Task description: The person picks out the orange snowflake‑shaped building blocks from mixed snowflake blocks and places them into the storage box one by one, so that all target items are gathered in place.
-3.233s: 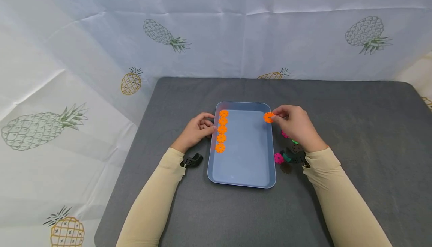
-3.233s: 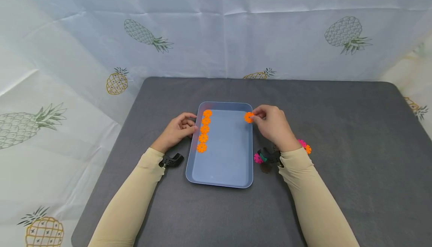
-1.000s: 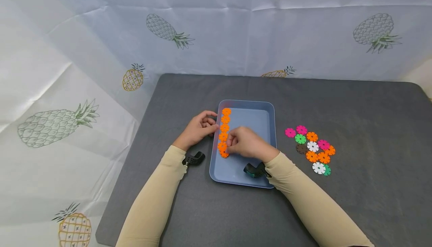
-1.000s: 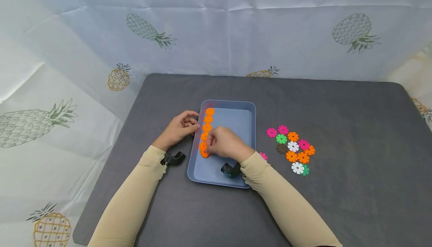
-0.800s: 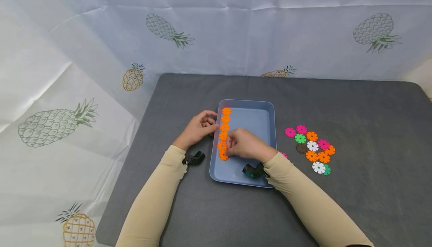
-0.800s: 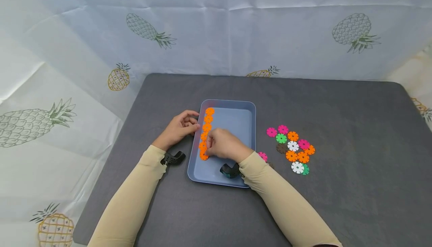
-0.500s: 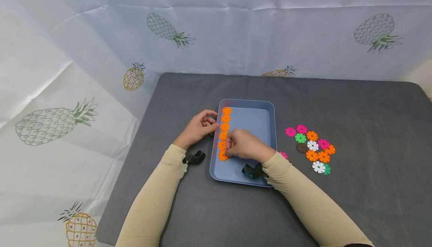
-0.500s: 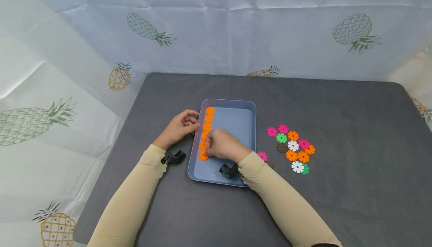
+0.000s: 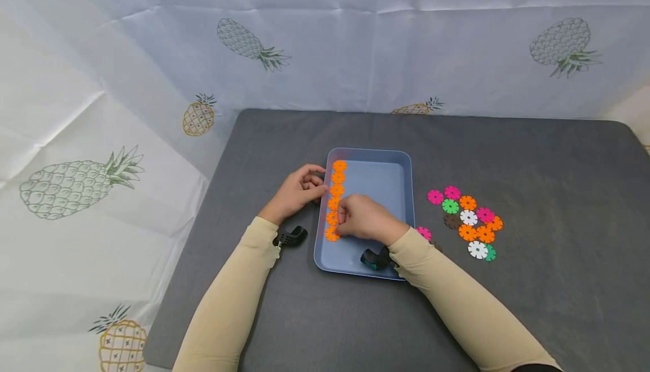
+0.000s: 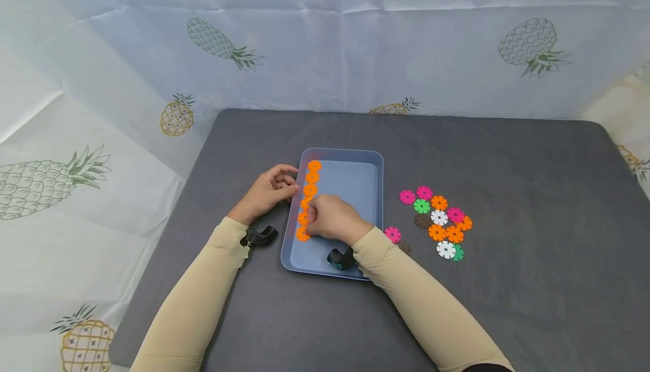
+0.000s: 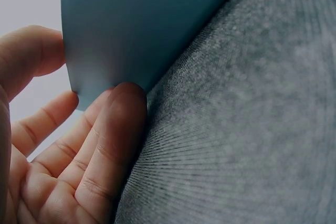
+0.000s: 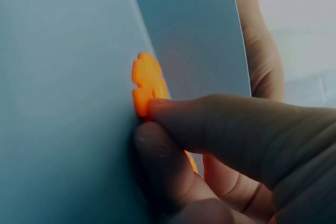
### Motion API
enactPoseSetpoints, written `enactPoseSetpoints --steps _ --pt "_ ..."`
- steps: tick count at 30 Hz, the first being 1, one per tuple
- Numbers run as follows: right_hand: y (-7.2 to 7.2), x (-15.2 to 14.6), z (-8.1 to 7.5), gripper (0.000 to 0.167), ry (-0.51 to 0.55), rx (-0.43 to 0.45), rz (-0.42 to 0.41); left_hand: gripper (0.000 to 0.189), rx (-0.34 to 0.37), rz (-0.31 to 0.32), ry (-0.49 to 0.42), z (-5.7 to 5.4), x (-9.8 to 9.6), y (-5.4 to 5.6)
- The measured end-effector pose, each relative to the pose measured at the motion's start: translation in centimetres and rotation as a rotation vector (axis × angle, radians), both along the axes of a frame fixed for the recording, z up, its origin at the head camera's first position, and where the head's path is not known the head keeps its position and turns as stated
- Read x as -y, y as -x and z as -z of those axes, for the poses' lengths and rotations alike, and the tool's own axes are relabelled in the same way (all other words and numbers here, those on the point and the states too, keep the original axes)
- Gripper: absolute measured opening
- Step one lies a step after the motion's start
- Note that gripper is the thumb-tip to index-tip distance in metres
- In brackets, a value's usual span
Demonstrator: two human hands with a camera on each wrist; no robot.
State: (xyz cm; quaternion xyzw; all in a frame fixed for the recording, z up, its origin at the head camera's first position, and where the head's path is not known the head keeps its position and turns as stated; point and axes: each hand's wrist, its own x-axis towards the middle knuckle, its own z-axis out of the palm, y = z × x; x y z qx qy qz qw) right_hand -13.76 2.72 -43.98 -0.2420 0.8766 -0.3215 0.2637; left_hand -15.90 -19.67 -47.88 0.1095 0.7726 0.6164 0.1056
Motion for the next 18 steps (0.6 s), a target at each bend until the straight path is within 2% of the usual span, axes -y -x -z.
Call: enactPoseSetpoints --steps 7,18 --pt "0.09 0.1 0.25 0.025 -0.007 0.005 0.009 0.043 -0.001 0.002 0.009 0.08 0.05 0.07" --pt "0.04 -0.05 0.35 0.026 0.014 -0.033 -0.004 0.044 -0.008 0.003 0.018 -0.2 0.04 -0.01"
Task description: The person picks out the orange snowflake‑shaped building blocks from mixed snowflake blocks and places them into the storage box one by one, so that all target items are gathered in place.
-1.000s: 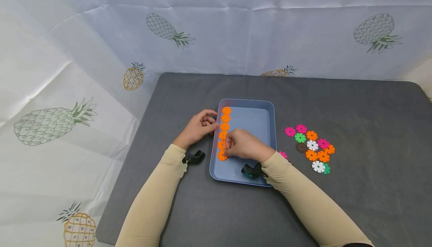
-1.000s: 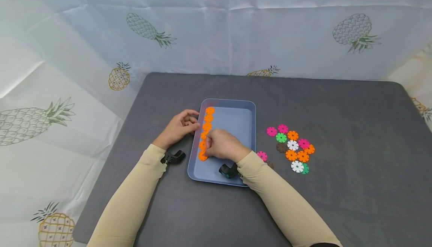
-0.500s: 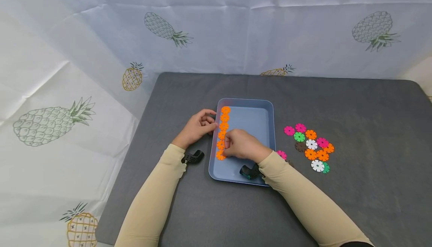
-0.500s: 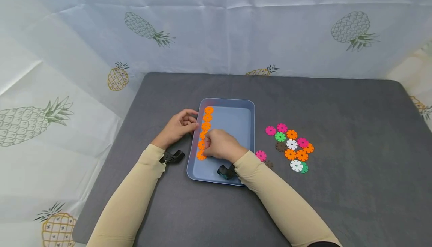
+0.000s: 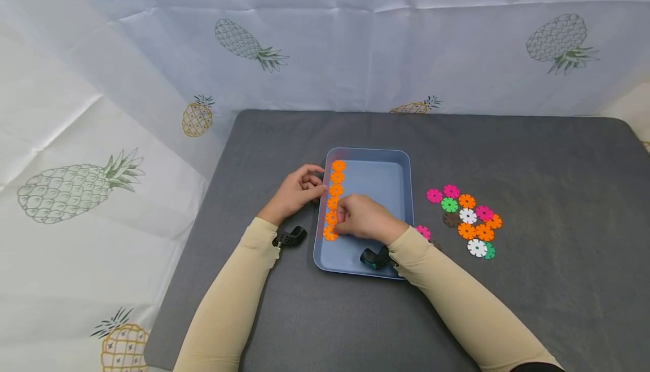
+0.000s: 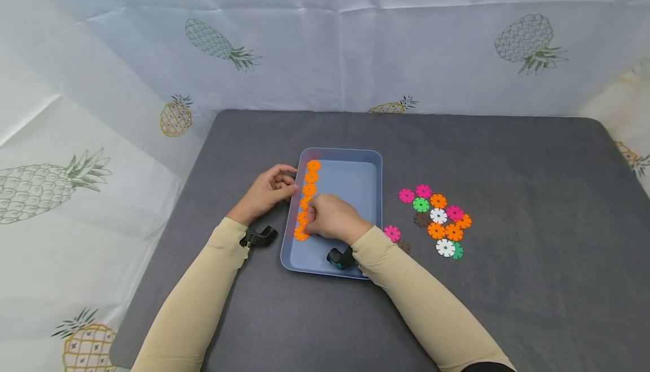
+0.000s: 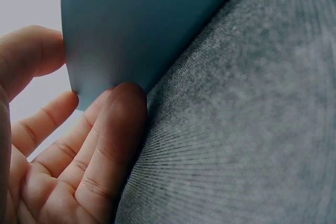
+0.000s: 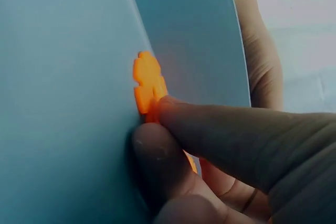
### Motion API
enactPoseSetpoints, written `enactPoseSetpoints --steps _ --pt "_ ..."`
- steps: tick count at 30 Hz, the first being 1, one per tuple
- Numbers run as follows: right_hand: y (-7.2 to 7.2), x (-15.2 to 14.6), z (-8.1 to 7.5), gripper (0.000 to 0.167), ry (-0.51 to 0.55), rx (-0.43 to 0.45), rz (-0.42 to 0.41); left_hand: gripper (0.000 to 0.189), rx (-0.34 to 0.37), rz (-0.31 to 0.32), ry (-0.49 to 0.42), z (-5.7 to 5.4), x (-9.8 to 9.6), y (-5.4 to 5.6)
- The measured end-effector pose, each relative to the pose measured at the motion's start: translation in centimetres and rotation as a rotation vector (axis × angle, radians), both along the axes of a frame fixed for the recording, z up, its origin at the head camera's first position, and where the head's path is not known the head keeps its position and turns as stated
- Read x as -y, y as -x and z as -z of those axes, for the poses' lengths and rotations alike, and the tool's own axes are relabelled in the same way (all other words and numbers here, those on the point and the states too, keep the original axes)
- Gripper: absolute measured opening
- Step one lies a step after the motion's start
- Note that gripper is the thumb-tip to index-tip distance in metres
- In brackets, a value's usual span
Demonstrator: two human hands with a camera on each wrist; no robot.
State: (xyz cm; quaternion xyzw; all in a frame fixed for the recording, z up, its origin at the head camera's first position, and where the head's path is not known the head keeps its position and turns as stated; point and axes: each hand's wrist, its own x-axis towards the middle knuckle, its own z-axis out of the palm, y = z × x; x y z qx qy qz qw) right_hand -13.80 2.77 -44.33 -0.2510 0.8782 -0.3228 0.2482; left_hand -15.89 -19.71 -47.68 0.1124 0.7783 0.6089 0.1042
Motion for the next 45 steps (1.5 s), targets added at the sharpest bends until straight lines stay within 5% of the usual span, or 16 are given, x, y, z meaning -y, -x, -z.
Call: enactPoseSetpoints --steps 16,25,45 --pt "0.2 -1.1 -1.4 0.023 0.111 0.027 0.011 0.044 0.02 -0.012 -0.012 -0.1 0.2 -0.1" --pt "0.2 -4.5 -2.8 0.021 0.159 -0.015 0.078 0.046 0.053 -0.01 0.009 0.0 0.1 0.1" --pt "-0.1 -12.8 -4.3 0.021 0.077 -0.084 0.245 0.044 0.02 0.007 -0.016 -0.1 0.0 0.0"
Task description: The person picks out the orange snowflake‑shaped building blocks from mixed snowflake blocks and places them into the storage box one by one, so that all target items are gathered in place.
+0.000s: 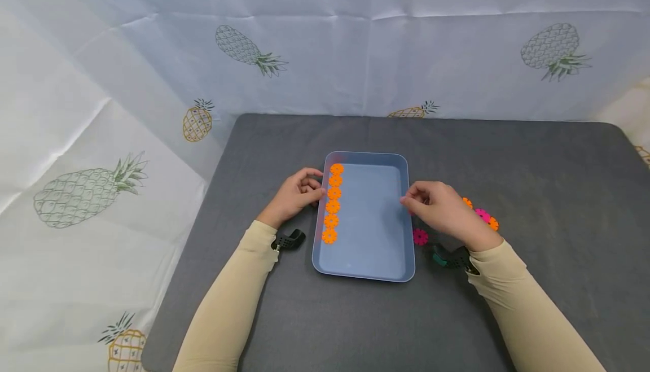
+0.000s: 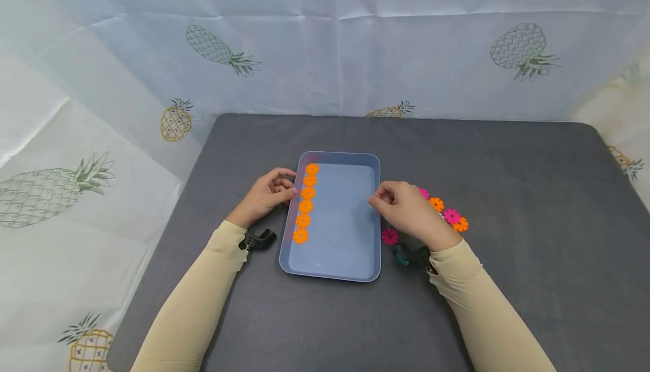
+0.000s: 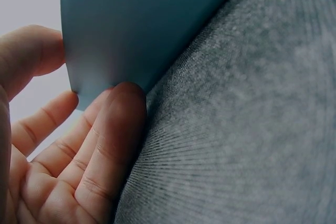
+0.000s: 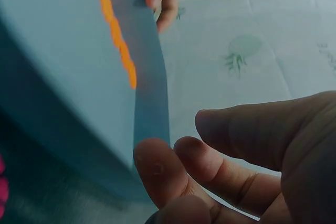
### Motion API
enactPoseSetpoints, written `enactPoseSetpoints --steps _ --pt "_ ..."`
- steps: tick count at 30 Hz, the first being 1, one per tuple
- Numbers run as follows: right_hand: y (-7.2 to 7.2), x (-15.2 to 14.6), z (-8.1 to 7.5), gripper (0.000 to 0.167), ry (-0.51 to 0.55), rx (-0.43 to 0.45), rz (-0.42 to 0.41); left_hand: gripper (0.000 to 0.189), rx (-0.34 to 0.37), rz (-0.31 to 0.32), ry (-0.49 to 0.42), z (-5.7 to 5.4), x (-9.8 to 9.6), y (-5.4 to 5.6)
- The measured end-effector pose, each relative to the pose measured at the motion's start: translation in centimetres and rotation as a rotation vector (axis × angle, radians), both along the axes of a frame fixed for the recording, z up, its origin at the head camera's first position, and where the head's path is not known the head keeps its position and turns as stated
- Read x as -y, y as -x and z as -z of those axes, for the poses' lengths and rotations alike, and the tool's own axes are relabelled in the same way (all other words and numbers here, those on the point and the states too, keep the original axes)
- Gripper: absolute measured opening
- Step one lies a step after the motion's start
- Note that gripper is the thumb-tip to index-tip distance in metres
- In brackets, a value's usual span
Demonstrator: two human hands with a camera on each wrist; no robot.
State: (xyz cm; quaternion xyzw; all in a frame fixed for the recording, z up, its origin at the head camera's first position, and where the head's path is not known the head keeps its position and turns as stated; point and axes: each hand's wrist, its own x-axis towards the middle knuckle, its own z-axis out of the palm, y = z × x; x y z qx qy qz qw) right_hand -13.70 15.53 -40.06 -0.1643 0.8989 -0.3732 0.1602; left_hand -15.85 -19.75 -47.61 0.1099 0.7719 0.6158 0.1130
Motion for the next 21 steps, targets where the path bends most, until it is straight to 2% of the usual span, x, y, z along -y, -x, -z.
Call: enactPoseSetpoints --steps 10,15,21 --pt "-0.1 -3.0 1.1 0.023 -0.047 -0.004 0.041 0.045 0.001 -0.007 0.009 0.4 0.0 -0.1" --pt "-0.1 -4.8 1.2 0.024 -0.058 0.038 0.08 0.044 0.0 -0.001 0.006 0.5 -0.1 -0.1" --pt "-0.1 -6.2 1.3 0.026 -0.094 0.021 0.105 0.044 -0.021 -0.007 -0.001 0.4 -0.1 -0.1"
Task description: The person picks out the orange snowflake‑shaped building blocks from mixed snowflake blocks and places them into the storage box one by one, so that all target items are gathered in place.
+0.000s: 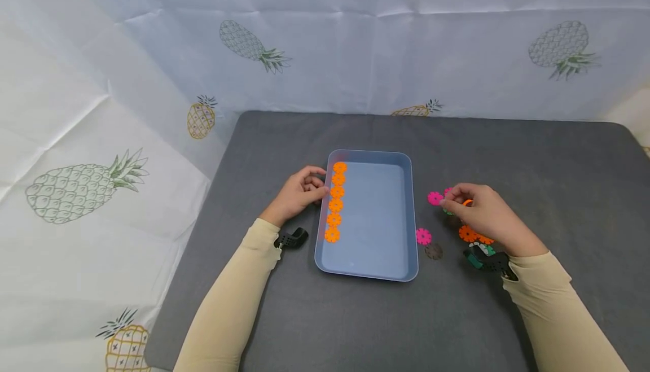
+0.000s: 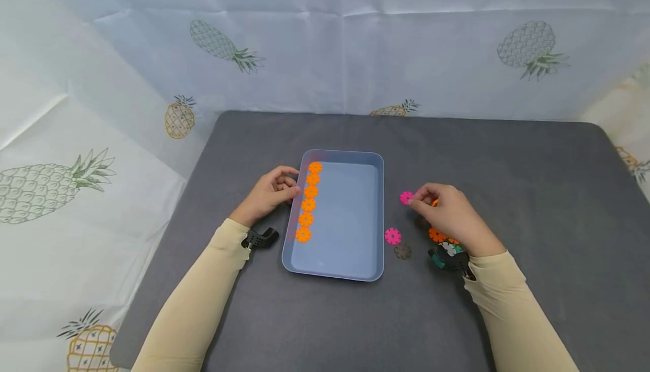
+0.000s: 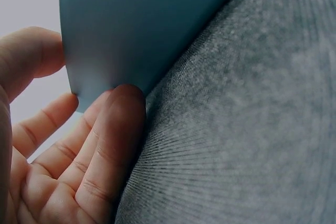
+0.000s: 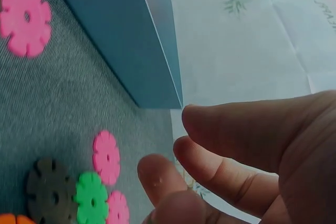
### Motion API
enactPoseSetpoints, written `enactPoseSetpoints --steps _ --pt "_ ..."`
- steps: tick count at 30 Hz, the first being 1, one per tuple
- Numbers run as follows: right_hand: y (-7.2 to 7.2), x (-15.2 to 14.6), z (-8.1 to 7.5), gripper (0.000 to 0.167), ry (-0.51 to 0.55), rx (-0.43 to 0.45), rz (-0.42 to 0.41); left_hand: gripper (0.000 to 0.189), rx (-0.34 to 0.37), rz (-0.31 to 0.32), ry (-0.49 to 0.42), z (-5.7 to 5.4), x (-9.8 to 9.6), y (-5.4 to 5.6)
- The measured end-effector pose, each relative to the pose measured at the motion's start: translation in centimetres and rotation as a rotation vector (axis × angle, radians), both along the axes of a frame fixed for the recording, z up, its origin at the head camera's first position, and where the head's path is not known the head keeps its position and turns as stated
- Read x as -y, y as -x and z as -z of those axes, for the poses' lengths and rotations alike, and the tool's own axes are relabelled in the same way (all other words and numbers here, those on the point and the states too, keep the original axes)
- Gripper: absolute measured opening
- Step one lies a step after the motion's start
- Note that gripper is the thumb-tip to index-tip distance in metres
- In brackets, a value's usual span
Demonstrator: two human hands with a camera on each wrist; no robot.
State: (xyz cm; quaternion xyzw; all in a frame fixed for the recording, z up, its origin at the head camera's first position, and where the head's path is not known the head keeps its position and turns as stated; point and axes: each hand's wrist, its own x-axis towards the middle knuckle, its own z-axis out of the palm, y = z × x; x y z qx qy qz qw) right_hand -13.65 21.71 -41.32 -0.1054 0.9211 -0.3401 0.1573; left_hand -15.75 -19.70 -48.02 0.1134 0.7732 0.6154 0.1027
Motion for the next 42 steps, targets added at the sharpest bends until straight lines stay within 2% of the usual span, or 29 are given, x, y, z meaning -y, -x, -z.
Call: enactPoseSetpoints --steps 11,22,26,33,42 --pt "-0.3 -2.1 0.1 0.032 -0.034 0.037 0.062 0.044 0.009 0.0 0.008 -0.4 -0.1 0.0" --pt "0.5 -4.3 1.2 0.031 -0.102 -0.029 0.078 0.042 0.022 -0.008 -0.003 -0.5 -0.3 -0.1" --pt "0.8 -4.5 1.7 0.038 -0.138 -0.043 0.083 0.042 0.017 -0.012 -0.003 -0.7 -0.3 -0.3" --pt "1.3 -4.5 2.0 0.048 -0.171 0.015 0.089 0.043 0.016 -0.016 0.004 -0.6 -0.2 -0.3" --pt "1.5 -4.2 1.8 0.04 -0.143 0.038 0.096 0.042 0.014 -0.012 -0.002 -0.7 -0.3 -0.3"
